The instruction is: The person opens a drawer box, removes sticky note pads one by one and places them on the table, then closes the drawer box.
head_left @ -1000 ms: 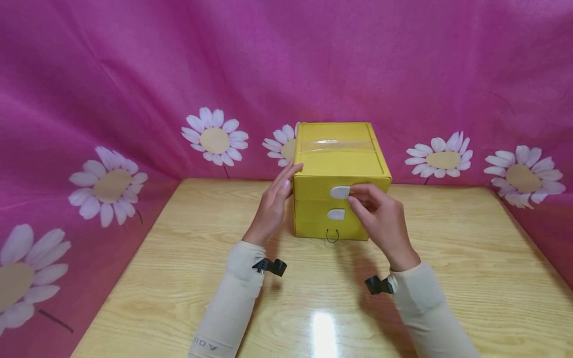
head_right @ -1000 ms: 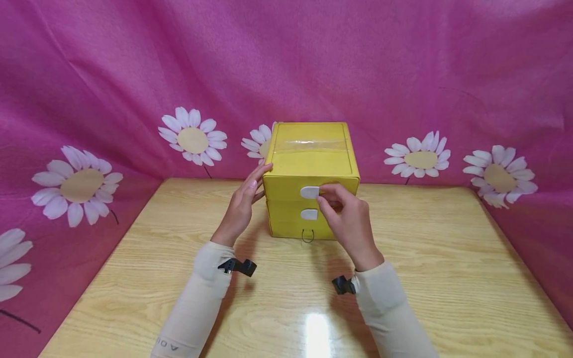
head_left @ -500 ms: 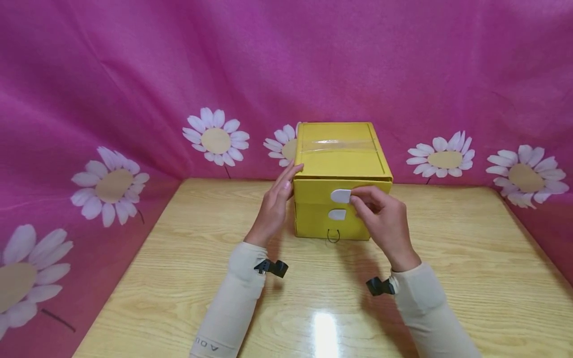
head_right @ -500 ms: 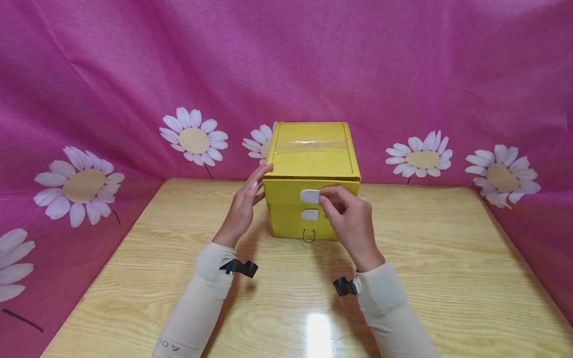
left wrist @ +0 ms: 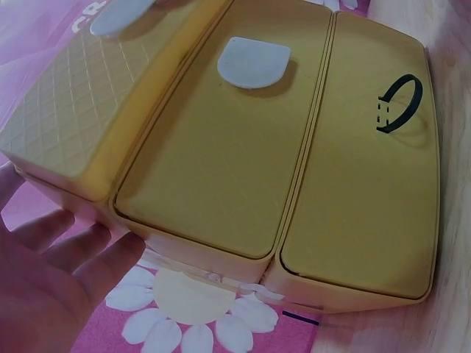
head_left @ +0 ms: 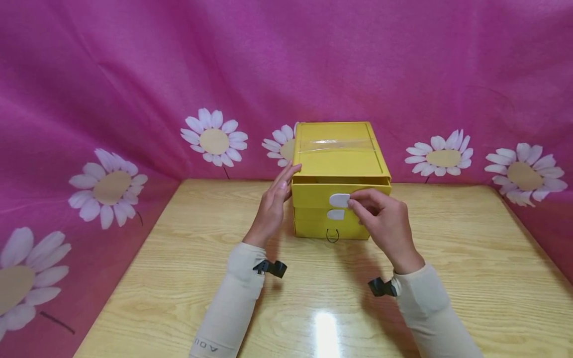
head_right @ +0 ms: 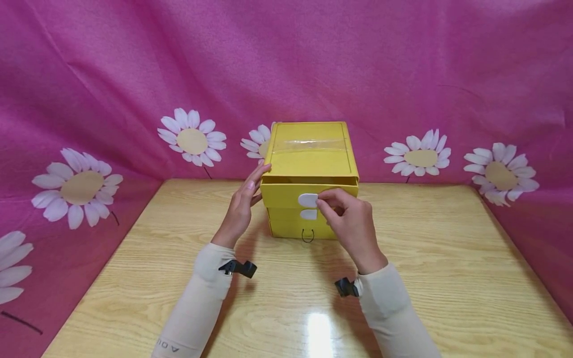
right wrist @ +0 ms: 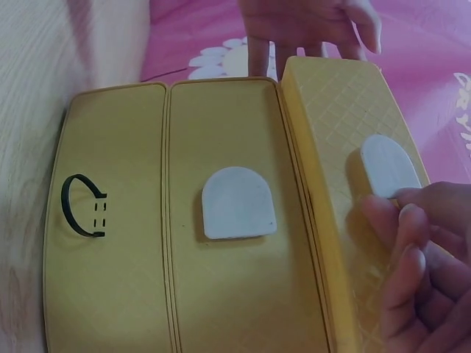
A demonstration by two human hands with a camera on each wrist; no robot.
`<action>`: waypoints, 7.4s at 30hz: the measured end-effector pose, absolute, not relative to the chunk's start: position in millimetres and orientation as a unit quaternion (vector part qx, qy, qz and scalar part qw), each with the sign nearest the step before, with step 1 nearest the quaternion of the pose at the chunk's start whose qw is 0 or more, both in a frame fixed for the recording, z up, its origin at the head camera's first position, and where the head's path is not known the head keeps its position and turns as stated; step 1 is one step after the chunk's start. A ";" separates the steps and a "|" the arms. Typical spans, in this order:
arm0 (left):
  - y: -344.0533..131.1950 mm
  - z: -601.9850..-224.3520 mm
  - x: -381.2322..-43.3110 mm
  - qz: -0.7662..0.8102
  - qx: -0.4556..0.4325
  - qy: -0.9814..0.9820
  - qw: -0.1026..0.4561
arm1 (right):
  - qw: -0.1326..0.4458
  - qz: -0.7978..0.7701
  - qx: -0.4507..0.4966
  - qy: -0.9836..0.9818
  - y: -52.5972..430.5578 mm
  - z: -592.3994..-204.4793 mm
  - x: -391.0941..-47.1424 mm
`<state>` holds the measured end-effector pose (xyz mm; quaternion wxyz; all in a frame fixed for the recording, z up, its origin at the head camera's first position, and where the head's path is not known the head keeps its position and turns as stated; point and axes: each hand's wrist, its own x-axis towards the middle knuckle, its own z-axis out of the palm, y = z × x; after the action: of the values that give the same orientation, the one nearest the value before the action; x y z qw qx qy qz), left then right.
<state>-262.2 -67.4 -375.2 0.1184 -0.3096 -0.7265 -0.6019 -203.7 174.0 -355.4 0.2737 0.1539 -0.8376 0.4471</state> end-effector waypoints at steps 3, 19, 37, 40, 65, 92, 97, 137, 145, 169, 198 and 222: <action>-67.6 -375.2 -262.3 -0.601 -0.311 -0.727 0.119 | 0.272 0.444 0.155 -0.840 174.1 -355.1 -202.3; -68.8 -359.1 -248.8 -0.599 -0.307 -0.731 0.109 | 0.257 0.437 0.155 -0.848 173.7 -351.4 -193.0; -70.4 -374.7 -262.2 -0.596 -0.314 -0.729 0.121 | 0.210 0.410 0.171 -0.871 178.5 -340.8 -183.0; -70.5 -374.8 -262.4 -0.601 -0.314 -0.726 0.118 | 0.193 0.405 0.177 -0.876 180.1 -338.5 -180.5; -71.7 -375.7 -263.3 -0.599 -0.311 -0.729 0.114 | 0.133 0.390 0.228 -0.882 185.0 -325.7 -165.8; -70.5 -348.9 -240.3 -0.604 -0.303 -0.730 0.106 | 0.074 0.400 0.263 -0.875 191.3 -316.1 -156.4; -70.8 -346.9 -239.0 -0.598 -0.300 -0.736 0.106 | 0.073 0.400 0.274 -0.872 192.1 -315.9 -155.4; -71.3 -347.8 -239.1 -0.575 -0.308 -0.747 0.130 | 0.050 0.409 0.245 -0.878 193.0 -312.9 -154.2; -71.3 -346.6 -238.5 -0.575 -0.304 -0.748 0.131 | 0.054 0.404 0.271 -0.872 194.7 -312.4 -153.9; -73.6 -378.4 -267.5 -0.567 -0.314 -0.746 0.153 | 0.072 0.400 0.287 -0.867 193.1 -319.9 -141.8; -73.5 -376.5 -268.3 -0.543 -0.300 -0.767 0.161 | 0.093 0.400 0.301 -0.861 191.0 -324.2 -129.9; -73.8 -377.0 -266.5 -0.552 -0.293 -0.768 0.142 | 0.108 0.391 0.311 -0.860 191.0 -324.7 -127.0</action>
<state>-266.5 -73.8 -377.0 0.1415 -0.2933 -0.7676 -0.5520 -127.0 191.0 -324.7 0.1081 0.3110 -0.8597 0.3905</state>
